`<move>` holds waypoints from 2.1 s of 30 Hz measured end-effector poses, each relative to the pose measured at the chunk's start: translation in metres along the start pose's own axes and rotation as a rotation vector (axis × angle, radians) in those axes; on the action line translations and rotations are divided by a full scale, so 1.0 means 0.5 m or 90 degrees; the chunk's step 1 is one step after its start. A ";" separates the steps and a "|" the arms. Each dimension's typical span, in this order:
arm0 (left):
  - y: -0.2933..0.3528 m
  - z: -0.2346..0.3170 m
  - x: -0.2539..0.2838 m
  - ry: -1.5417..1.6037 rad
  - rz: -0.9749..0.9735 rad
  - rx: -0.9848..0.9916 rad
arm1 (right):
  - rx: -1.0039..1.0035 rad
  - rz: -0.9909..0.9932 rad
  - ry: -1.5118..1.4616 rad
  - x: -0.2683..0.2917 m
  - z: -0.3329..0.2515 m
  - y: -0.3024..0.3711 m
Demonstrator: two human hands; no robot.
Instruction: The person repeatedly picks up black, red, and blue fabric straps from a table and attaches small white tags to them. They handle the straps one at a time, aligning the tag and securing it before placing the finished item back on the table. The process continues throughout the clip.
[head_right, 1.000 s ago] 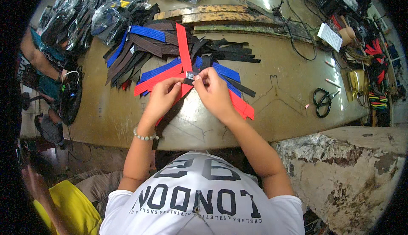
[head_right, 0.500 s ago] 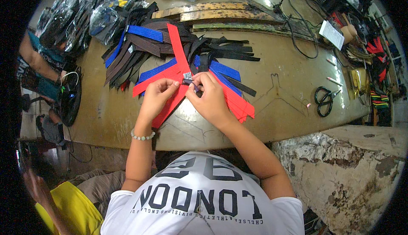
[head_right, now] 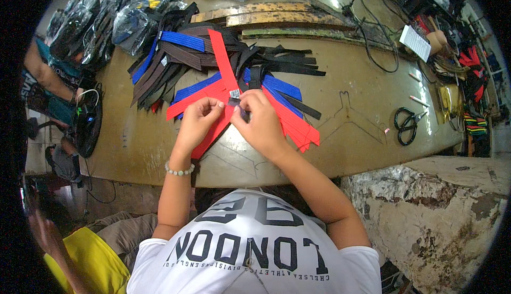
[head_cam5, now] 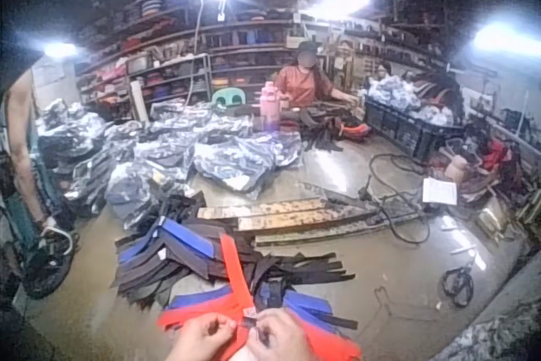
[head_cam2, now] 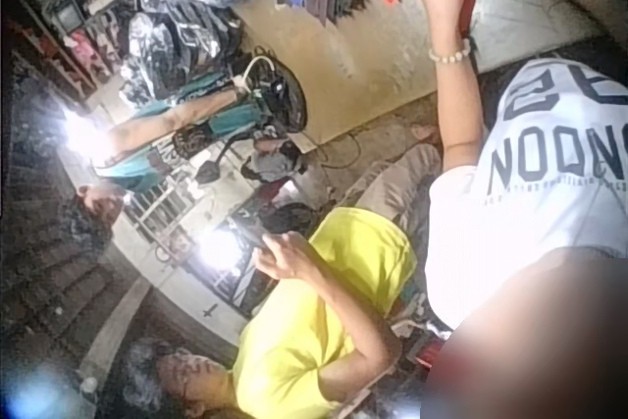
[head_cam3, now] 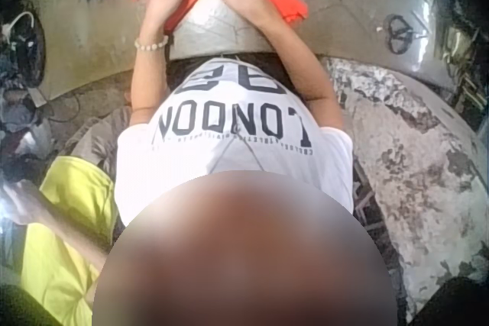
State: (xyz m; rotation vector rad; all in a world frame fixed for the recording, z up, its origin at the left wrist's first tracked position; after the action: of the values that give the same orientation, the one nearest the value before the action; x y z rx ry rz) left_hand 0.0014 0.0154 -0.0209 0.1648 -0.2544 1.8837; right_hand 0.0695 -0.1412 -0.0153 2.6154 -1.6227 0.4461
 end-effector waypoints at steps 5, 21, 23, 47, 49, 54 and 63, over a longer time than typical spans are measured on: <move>-0.004 0.013 0.011 -0.052 0.042 0.009 | -0.224 -0.022 -0.361 0.038 0.017 -0.025; 0.012 0.029 0.034 -0.241 0.145 -0.061 | 0.127 -0.081 0.120 0.017 -0.027 -0.012; 0.013 0.024 0.033 -0.216 0.155 -0.054 | 0.117 -0.084 0.123 0.012 -0.024 -0.009; 0.070 0.178 -0.008 -0.178 -0.058 -0.125 | -0.154 -0.028 -0.388 0.040 0.011 -0.031; 0.081 0.198 -0.065 -0.141 -0.517 -0.210 | -0.146 0.027 -0.499 0.074 0.009 -0.038; -0.022 0.154 0.027 -0.580 -0.288 -0.405 | -0.236 0.184 -0.546 0.141 0.009 -0.029; -0.090 0.097 0.074 -0.637 -0.382 -0.567 | -0.225 0.131 -0.490 0.129 0.002 -0.032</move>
State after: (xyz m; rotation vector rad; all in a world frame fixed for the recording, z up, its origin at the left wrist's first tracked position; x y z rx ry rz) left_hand 0.0317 0.0504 0.0391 0.4920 -1.4957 0.8322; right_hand 0.1105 -0.1903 0.0021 2.4714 -1.9070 -0.8805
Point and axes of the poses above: each hand's wrist, its own y-axis away from the middle knuckle, its own x-axis out of the back of the hand, z = x × y, the point moved 2 cm from there along -y, towards the middle knuckle, and after that the axes turned 11 degrees about -x, right-handed, at the moved point
